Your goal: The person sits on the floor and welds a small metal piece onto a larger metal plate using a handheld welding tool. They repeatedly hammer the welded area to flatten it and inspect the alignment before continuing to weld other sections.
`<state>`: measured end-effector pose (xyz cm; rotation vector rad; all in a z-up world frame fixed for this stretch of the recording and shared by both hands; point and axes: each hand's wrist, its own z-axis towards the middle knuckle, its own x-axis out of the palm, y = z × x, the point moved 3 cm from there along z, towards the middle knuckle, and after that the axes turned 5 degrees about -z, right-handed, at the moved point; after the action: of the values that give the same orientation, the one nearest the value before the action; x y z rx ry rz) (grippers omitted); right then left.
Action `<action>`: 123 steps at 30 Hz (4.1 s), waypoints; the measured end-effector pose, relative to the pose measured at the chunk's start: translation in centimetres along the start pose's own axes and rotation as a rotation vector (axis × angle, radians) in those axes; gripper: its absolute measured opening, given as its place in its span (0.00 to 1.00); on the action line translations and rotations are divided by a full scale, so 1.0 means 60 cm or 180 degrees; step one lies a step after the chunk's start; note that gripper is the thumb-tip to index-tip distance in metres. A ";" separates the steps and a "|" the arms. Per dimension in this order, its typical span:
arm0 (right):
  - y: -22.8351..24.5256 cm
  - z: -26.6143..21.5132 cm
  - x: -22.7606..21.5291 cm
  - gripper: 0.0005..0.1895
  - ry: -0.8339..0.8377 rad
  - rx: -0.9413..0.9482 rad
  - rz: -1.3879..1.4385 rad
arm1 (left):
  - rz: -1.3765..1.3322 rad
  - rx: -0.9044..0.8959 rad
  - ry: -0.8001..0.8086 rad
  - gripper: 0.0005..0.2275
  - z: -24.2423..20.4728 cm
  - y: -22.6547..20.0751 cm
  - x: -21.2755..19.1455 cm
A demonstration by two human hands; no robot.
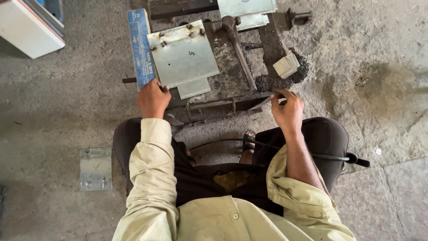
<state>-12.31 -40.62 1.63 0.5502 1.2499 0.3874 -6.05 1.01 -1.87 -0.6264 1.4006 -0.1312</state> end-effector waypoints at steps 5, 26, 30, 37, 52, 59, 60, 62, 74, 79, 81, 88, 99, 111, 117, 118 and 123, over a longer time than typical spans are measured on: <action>-0.010 0.005 -0.005 0.12 -0.0134 0.0028 -0.0038 | -0.0148 0.0244 -0.0302 0.13 0.010 -0.011 -0.001; -0.062 0.203 0.040 0.37 0.0700 -0.0366 -0.1912 | -0.0787 0.1752 -0.0385 0.08 0.004 -0.092 0.016; -0.079 0.199 0.043 0.34 0.0629 -0.0582 -0.1865 | -0.0489 0.2079 0.0114 0.07 -0.015 -0.121 0.057; -0.106 0.205 0.027 0.08 0.0289 -0.0764 -0.1446 | -0.0005 0.1937 0.0428 0.12 -0.050 -0.134 0.044; 0.150 0.149 0.194 0.10 0.1689 0.0088 -0.0072 | 0.0441 0.0564 -0.0420 0.44 0.019 -0.067 0.023; 0.175 0.135 0.196 0.19 0.1059 -0.1398 -0.0041 | 0.0299 0.0437 -0.0141 0.49 0.027 -0.067 0.027; 0.180 0.130 0.191 0.22 0.1053 -0.1415 -0.0150 | 0.0266 0.0422 -0.0128 0.50 0.028 -0.070 0.027; 0.190 0.123 0.186 0.25 0.1114 -0.1329 -0.0250 | 0.0205 0.0392 -0.0082 0.52 0.027 -0.074 0.029; 0.197 0.113 0.177 0.22 0.1242 -0.0944 0.0001 | -0.0128 0.0351 -0.0187 0.53 0.024 -0.083 0.040; 0.197 0.113 0.176 0.21 0.1168 -0.1129 -0.0066 | -0.0768 0.0051 -0.0052 0.47 0.042 -0.071 0.056; 0.192 0.111 0.178 0.22 0.1164 -0.1082 -0.0104 | -0.0925 -0.0068 -0.0044 0.45 0.049 -0.064 0.063; 0.165 0.108 0.196 0.19 0.1241 -0.1076 -0.0171 | -0.1023 -0.0201 0.0010 0.42 0.057 -0.062 0.072; 0.172 0.107 0.189 0.22 0.1024 -0.1196 -0.0122 | -0.1033 -0.0160 -0.0034 0.40 0.055 -0.066 0.064; 0.178 0.102 0.184 0.19 0.1055 -0.0923 0.0078 | -0.0925 -0.0096 -0.0053 0.40 0.050 -0.070 0.060; 0.158 0.092 0.200 0.15 0.0847 -0.1028 0.0047 | -0.0865 -0.0077 -0.0010 0.40 0.049 -0.070 0.063; 0.158 0.091 0.200 0.15 0.0827 -0.1015 0.0078 | -0.0849 -0.0085 -0.0009 0.40 0.050 -0.071 0.064; 0.163 0.089 0.191 0.16 0.0761 -0.1046 0.0123 | -0.0829 -0.0055 -0.0034 0.40 0.049 -0.070 0.062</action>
<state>-3.82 -27.22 -0.45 0.2517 1.3700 0.6923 -1.42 -3.18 -3.02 -0.8215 1.3067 -0.3225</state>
